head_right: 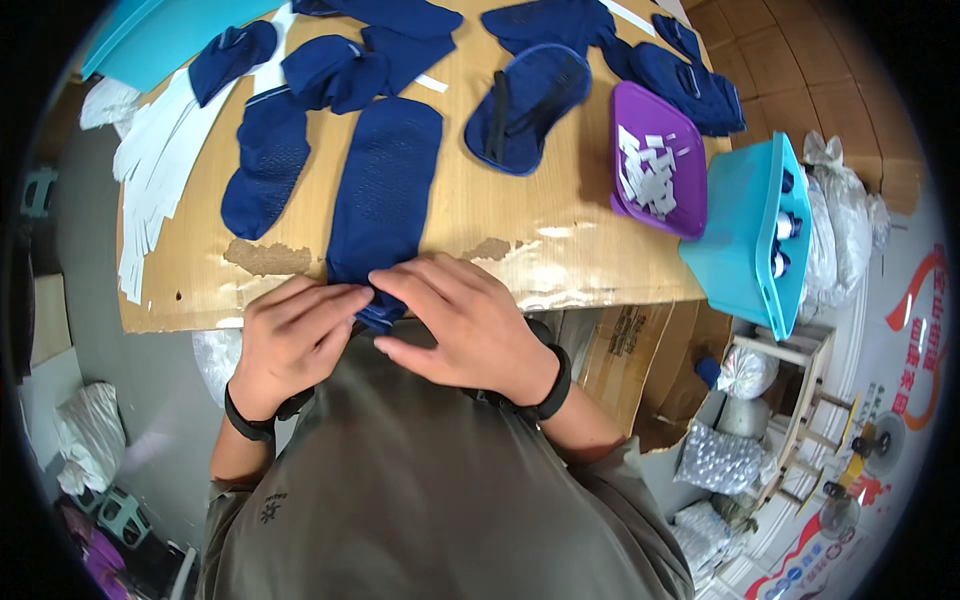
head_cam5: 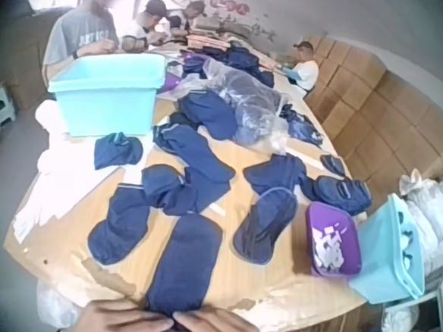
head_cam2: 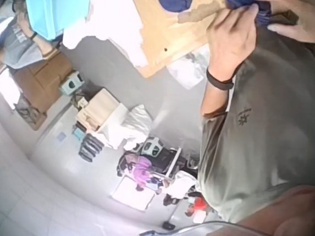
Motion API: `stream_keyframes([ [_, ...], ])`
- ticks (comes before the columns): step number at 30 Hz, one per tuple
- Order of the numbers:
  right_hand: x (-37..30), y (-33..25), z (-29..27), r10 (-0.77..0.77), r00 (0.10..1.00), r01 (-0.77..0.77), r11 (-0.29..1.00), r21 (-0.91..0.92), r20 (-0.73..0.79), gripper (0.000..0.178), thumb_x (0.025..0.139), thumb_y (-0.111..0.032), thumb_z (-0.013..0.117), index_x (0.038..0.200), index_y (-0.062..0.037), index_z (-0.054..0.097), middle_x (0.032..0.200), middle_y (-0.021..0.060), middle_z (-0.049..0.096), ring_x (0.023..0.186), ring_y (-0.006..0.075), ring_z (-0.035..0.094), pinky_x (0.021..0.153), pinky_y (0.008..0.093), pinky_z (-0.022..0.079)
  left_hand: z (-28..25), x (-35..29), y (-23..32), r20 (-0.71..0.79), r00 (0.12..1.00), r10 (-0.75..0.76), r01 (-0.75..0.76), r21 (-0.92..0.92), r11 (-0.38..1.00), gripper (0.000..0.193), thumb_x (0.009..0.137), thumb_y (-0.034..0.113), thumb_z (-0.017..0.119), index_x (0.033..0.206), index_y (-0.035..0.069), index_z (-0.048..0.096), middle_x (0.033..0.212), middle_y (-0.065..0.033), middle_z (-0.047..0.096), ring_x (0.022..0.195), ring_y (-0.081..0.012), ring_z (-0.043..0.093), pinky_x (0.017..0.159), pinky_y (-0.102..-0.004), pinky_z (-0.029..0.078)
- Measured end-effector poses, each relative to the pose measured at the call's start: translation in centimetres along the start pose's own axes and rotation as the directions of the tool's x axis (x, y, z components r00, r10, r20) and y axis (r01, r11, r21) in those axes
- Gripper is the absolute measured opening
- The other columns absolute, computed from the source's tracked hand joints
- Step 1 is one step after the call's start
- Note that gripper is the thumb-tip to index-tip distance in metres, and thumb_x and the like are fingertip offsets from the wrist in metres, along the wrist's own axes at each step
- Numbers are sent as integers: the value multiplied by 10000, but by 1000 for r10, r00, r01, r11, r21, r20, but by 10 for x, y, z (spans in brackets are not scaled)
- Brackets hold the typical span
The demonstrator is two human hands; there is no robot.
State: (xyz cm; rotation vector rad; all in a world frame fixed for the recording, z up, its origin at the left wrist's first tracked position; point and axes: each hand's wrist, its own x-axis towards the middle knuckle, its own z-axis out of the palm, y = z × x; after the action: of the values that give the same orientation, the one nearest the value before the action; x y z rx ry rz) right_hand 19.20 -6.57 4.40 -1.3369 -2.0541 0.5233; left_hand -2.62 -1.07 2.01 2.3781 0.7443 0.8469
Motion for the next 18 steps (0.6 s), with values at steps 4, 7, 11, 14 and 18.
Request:
stream_keyframes([
  [4,-5,3,12,12,1000,-13,995,-96,-7,589,697,-166,825,1224,-46,591,1003,82,673,846,266,656,714,360,544,2,4,5,46,986,-160,160,16,987,368,723,10,746,1083,73,710,787,-82,695,562,-221,610,529,-317,500],
  [7,-2,-12,19,91,995,-99,974,-202,-48,539,694,-125,808,1190,-59,607,983,72,681,803,238,666,675,341,555,7,5,2,39,975,-219,221,-63,973,343,758,24,741,1095,71,703,736,-91,676,493,-193,597,489,-305,471],
  [11,-5,-10,32,127,977,-161,967,-198,-172,327,795,-172,739,1101,-86,662,904,20,654,721,196,645,575,326,541,6,10,0,71,941,-330,337,-153,929,239,794,64,713,1033,84,708,680,-98,659,465,-236,583,471,-328,463],
  [14,-3,4,36,75,971,-125,969,-215,-228,205,797,-158,743,987,-91,705,881,-1,658,725,186,643,568,323,537,4,20,4,98,901,-422,433,-193,880,190,817,48,715,1007,41,718,641,-69,649,447,-92,507,456,-250,398],
  [18,2,0,37,146,952,-219,940,-261,-270,125,789,-132,740,912,-123,718,822,-15,637,712,184,635,538,330,517,12,24,-1,89,876,-474,483,-166,860,186,811,80,746,993,44,729,626,-55,638,427,-70,451,444,-247,361],
])
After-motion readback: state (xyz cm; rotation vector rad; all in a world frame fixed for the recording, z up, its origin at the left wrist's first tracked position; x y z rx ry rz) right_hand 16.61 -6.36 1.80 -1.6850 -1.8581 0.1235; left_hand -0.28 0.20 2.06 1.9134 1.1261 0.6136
